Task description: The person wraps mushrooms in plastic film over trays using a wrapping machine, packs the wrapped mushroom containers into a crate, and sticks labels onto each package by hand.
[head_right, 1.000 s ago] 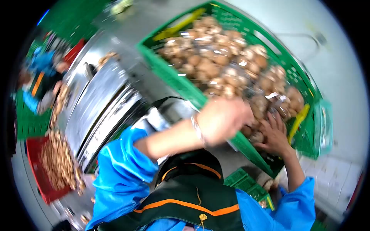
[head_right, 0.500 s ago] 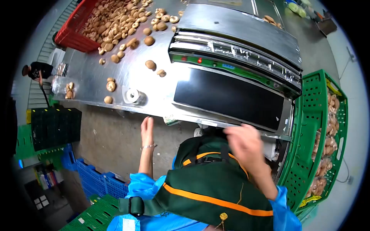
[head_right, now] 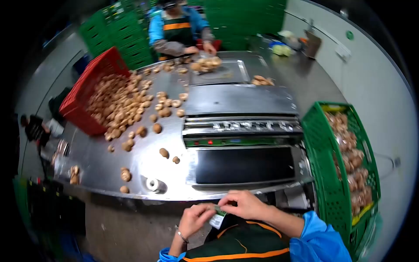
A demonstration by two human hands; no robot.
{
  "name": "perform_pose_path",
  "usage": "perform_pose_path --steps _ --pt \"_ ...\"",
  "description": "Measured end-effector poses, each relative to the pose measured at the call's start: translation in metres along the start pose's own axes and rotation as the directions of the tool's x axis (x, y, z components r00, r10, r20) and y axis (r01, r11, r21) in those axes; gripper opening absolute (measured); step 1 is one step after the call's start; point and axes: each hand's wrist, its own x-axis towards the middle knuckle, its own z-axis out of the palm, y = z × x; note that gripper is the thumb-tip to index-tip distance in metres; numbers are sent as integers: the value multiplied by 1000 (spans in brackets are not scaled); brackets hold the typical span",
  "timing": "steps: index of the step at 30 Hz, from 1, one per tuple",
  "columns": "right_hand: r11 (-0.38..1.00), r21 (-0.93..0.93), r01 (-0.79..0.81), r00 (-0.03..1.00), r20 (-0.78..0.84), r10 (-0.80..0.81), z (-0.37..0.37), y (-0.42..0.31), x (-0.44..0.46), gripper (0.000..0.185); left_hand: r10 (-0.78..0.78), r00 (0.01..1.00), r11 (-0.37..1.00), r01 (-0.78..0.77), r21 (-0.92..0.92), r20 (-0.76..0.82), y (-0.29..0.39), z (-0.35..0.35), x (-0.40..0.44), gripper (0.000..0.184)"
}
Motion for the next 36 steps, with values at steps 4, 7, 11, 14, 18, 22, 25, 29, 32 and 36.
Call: perform_pose_path --steps 4,7,11,14,18,22,25,29,32,36 --pt "968 -209 140 958 -217 -186 -54 -3 -33 10 12 963 993 20 -116 270 27 38 41 23" --pt "971 -239 -23 825 -553 -116 -149 -7 -88 10 -10 970 999 -1 46 245 33 84 49 18" --pt "947 301 113 234 -934 269 -331 34 -190 21 -178 928 883 298 -364 327 83 82 94 12" --pt "860 487 149 369 -835 409 -397 125 -196 17 53 978 661 117 -741 202 164 115 131 76" --pt "752 650 -110 449 -643 621 -416 259 -132 18 259 945 696 -40 -717 199 220 176 161 52" --pt "657 -203 -726 394 -906 156 -404 275 -140 87 256 903 864 -53 -501 345 220 229 191 29" --pt "938 334 -88 568 -757 323 -399 207 -182 67 31 952 916 96 -391 306 234 273 198 31" --pt "999 32 10 970 -245 -1 -371 71 -229 27 410 841 912 -374 -170 352 237 314 229 15" --pt "980 -182 -85 918 -396 6 -372 89 -247 11 165 794 985 -163 -56 585 223 328 231 19" --pt "898 423 -119 471 -773 426 -404 155 -248 14 -213 787 948 310 -72 580 175 321 214 22"
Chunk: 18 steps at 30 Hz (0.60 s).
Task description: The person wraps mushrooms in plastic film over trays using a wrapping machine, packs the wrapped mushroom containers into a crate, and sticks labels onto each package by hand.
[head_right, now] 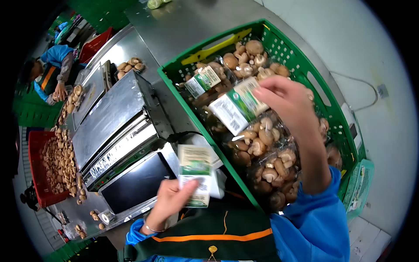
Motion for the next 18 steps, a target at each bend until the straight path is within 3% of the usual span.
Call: perform_pose_path --steps 1,2,3,4,5,7,8,9,10,11,12,13,15,16,17,18 --pt "999 -48 -1 1000 28 2 1 40 22 15 -88 996 987 88 -137 6 -1 -6 -3 27" --pt "990 -15 -137 988 73 138 12 67 33 18 33 998 970 -47 -239 -62 6 -6 0 37" --pt "965 -174 -195 975 72 210 18 99 44 20 148 979 926 -188 -329 -142 16 -6 2 51" --pt "885 -457 -93 994 9 110 25 120 44 28 132 991 897 -118 -426 3 27 -16 -6 67" --pt "765 -644 -23 999 -38 -2 30 115 36 34 292 939 831 -343 -439 -182 37 -5 -7 58" --pt "634 -766 103 948 -118 -297 33 84 8 39 275 958 945 -286 -158 -83 24 -16 -22 51" --pt "845 -524 103 979 -94 -178 35 59 -8 41 509 851 855 -517 37 127 14 -28 -18 45" --pt "971 -230 63 997 -36 -74 35 29 -26 43 597 768 791 -612 -8 232 13 -29 -16 44" --pt "992 -127 24 988 154 -4 35 -3 -48 46 484 869 870 -466 -164 100 23 -16 -22 44" --pt "986 -133 101 960 275 -62 39 -25 -69 46 329 944 891 -311 -331 -3 36 -3 -31 44" --pt "977 -120 178 913 390 -118 43 -48 -89 47 316 942 909 -267 -319 112 40 -6 -32 48" --pt "927 -207 312 878 435 -199 49 -53 -100 45 336 941 924 -323 -202 30 41 0 -31 39" --pt "794 -355 493 819 499 -285 58 -55 -118 40 516 829 827 -548 127 216 45 -7 -30 24" --pt "781 -278 559 777 505 -377 59 -46 -123 30 542 826 805 -563 186 158 47 -1 -33 12" --pt "784 -278 555 786 483 -385 57 -46 -127 26 605 783 770 -622 142 147 42 2 -32 13" --pt "789 -275 550 795 464 -392 54 -46 -131 22 500 825 818 -550 169 264 37 0 -30 13"
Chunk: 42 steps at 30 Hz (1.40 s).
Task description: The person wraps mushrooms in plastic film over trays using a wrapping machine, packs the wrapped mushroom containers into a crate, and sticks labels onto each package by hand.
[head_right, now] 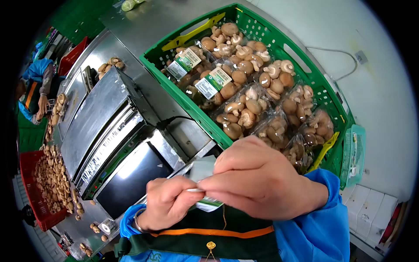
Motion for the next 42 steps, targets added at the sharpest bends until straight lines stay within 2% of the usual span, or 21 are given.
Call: perform_pose_path --steps 2,4,7,8,9,10,11,12,13,15,17,18,19,22,23,26,28,31,34,38,42 --pt "997 -40 -63 984 -168 55 -10 10 -7 10 -228 960 974 227 24 161 -15 3 -8 18" --pt "846 369 -384 720 -454 525 -39 44 -13 13 -470 875 874 480 -80 112 -48 15 -30 27" --pt "665 473 -577 695 -144 705 -35 150 -29 21 -510 849 708 507 -492 140 -42 3 -33 34" --pt "667 163 -727 663 -86 744 -22 163 -26 26 -344 939 767 271 -582 -16 -39 6 -25 57" --pt "710 182 -681 684 -190 705 1 180 -34 32 -364 928 678 320 -662 75 -23 -3 -23 65" --pt "736 242 -633 700 -228 677 12 208 -45 40 -287 952 780 168 -603 -106 -21 2 -23 62" --pt "777 -65 -626 726 -411 551 10 183 -44 47 -192 941 858 23 -512 -278 -20 9 -25 58" --pt "795 -100 -598 714 -518 471 6 158 -40 50 -155 985 917 113 -382 -80 -21 -2 -30 51" --pt "803 -130 -581 684 -613 395 3 131 -37 52 62 998 976 -55 -211 27 -24 -9 -30 40" --pt "797 480 -367 678 -448 583 1 77 -34 49 -79 997 895 74 -440 6 -18 2 -36 33" --pt "943 186 -276 926 -212 313 -3 19 -34 40 -274 958 741 155 -653 -85 10 21 -19 27" --pt "974 95 -203 974 -79 211 -2 -8 -33 36 -159 986 958 140 -251 -56 5 17 -18 23" --pt "976 78 -203 979 21 202 2 -23 -31 30 -30 996 992 19 -125 -88 9 21 -13 14" --pt "963 71 -260 881 -391 266 -9 -14 -51 9 -133 966 991 134 10 222 -5 26 -10 22" --pt "912 175 -371 673 -626 394 -21 -10 -57 6 -272 901 962 255 96 337 -16 29 -17 19" --pt "788 438 -432 609 -503 613 -54 27 -86 6 -457 849 790 525 -318 266 -36 33 -26 19" --pt "724 442 -530 785 -67 616 -17 8 -73 16 -322 927 814 376 -443 195 -34 31 -15 33" --pt "894 173 -413 904 -40 426 27 -3 -62 19 -202 968 881 246 -404 149 -21 24 -6 42" --pt "920 96 -380 903 -175 391 41 -8 -69 14 -229 962 868 272 -417 152 -16 25 -7 28" --pt "940 13 -340 897 -296 328 48 -20 -75 13 46 999 999 -47 -17 -14 -8 37 -8 10" --pt "970 -109 -217 917 -363 164 48 -24 -82 12 25 999 996 -28 89 38 1 40 -13 14"
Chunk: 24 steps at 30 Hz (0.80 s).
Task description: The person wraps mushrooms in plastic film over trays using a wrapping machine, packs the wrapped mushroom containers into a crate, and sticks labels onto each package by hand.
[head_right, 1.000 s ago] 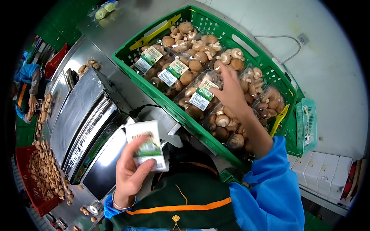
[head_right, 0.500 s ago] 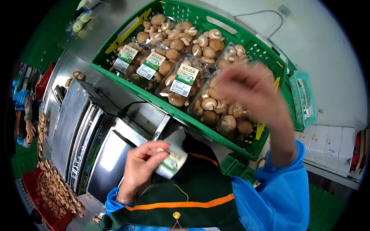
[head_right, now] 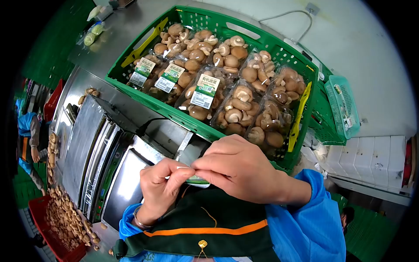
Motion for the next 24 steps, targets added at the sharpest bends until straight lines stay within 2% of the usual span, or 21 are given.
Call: perform_pose_path --steps 1,2,3,4,5,6,7,8,9,10,12,13,14,15,17,18,20,21,22,23,24 --pt "998 -21 59 998 3 -59 -4 2 -1 12 -36 998 997 39 -63 43 -4 8 -3 15" --pt "973 -210 95 994 78 -80 -16 3 0 10 -72 994 989 82 -124 87 -9 20 -7 16" --pt "961 -255 110 988 -73 -133 -31 20 0 12 -103 986 976 126 -180 132 -17 28 -10 18" --pt "957 74 -281 903 -317 290 -48 30 3 15 -311 898 939 342 -48 313 -27 28 -15 21" --pt "887 305 -347 825 -352 443 -67 49 11 16 -359 878 878 433 -205 317 -32 30 -21 24" --pt "831 286 -477 765 -331 553 -78 74 14 15 -393 840 787 518 -336 375 -23 24 -19 24" --pt "781 194 -593 761 -180 623 -79 108 12 15 -416 797 664 595 -453 437 -6 12 -17 25" --pt "726 81 -683 726 -31 687 -69 143 1 16 -322 813 599 572 -561 485 8 0 -11 30" --pt "775 -34 -631 776 -33 630 -51 177 -14 22 -229 886 552 459 -696 403 22 -6 -5 50" --pt "804 -59 -591 806 -86 586 -42 185 -20 28 -125 973 684 227 -693 194 18 -7 -5 68" --pt "850 -182 -494 865 -205 459 -37 176 -23 41 -85 990 668 137 -731 108 29 -17 -5 74" --pt "853 -273 -445 886 -271 376 -40 163 -21 47 -31 996 712 -35 -702 -80 27 -13 -10 73" --pt "840 -363 -403 898 -334 286 -38 156 -21 54 -34 998 822 2 -570 -45 24 -18 -15 63" --pt "792 -449 -414 910 -208 358 -33 157 -22 56 -17 996 872 59 -485 91 15 -22 -19 47" --pt "688 -623 -372 866 33 499 -27 157 -21 62 178 965 855 -55 -516 193 -5 -19 -13 36" --pt "695 -628 -351 915 -72 397 -30 153 -20 61 -81 992 782 121 -611 93 11 -4 -13 32" --pt "866 -267 -423 902 -217 374 -46 105 -8 56 -155 986 759 156 -632 57 31 4 -7 28" --pt "914 52 -403 910 -79 406 -57 69 -4 58 -144 989 793 142 -592 44 32 5 -7 25" --pt "843 373 -387 917 60 395 -67 31 -3 60 -37 996 914 67 -400 82 31 5 -6 22" --pt "889 328 -319 947 132 291 -65 7 -4 47 63 988 980 -34 -195 144 30 3 -3 18" --pt "925 296 -238 962 202 183 -63 -17 -6 33 78 989 982 -55 -179 127 35 11 1 11"
